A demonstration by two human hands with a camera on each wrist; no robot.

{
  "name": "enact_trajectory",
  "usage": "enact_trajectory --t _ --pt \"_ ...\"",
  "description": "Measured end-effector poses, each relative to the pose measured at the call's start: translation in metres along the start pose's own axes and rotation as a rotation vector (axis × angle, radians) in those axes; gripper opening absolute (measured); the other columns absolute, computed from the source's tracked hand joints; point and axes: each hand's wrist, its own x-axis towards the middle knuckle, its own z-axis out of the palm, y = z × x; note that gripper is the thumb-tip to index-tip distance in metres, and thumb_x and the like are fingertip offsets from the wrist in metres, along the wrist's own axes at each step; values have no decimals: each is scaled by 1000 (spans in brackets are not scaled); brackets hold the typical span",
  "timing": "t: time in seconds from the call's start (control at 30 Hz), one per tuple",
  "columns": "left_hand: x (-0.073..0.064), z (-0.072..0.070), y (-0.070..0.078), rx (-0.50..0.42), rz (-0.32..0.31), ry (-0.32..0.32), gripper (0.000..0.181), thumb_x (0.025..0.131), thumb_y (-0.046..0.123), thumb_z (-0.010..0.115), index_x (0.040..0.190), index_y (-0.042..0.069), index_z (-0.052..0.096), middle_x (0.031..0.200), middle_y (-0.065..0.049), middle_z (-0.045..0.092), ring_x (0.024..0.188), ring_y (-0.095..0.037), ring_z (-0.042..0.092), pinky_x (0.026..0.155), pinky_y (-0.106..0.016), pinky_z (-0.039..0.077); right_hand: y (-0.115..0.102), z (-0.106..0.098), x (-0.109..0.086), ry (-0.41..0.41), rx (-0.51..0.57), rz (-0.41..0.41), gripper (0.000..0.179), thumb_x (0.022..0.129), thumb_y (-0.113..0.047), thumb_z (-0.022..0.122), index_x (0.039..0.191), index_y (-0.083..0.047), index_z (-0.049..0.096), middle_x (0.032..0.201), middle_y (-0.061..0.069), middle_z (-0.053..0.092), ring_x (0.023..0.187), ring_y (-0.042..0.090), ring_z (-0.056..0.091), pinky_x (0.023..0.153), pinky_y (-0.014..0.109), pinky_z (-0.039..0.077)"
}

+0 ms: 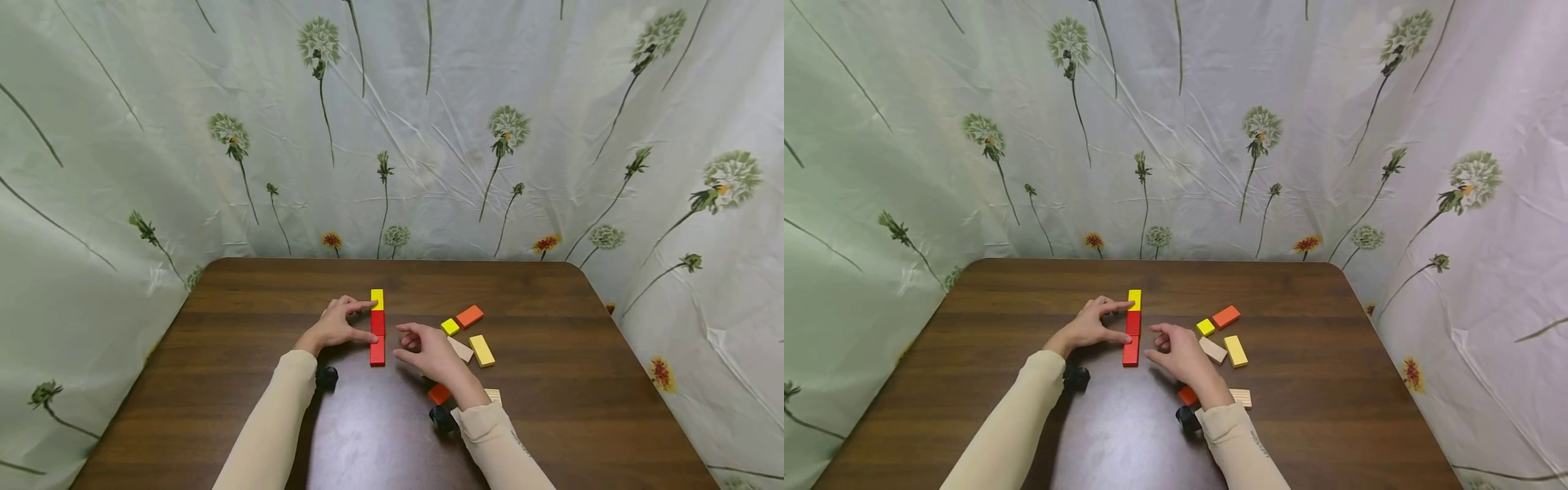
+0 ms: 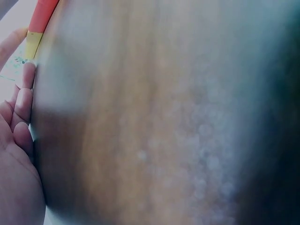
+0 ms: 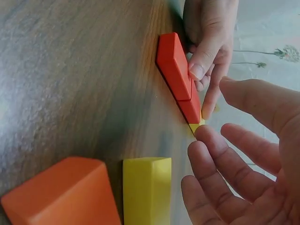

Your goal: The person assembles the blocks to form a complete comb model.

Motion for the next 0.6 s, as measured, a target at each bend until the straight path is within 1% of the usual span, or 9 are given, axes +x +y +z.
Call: enact_trajectory --t 0.2,0.43,0.6 --pt "1 1 -2 10 9 -1 84 77 52 94 152 35 62 130 -7 57 128 -28 45 107 -56 43 5 -6 -3 23 5 12 48 95 -21 83 140 -8 69 112 4 75 104 20 70 98 45 61" --pt "0 1 -2 7 3 2 82 77 50 93 151 35 63 132 -7 57 129 -29 45 106 -56 43 14 -20 -6 111 -6 26 46 94 -19 84 137 -7 71 108 2 74 102 20 71 97 45 61" --pt "0 1 -2 6 18 3 82 77 49 94 152 34 63 131 -7 58 128 -28 45 105 -55 43 23 -32 -7 156 -14 20 43 96 -16 82 136 -4 71 108 6 74 103 23 71 97 46 60"
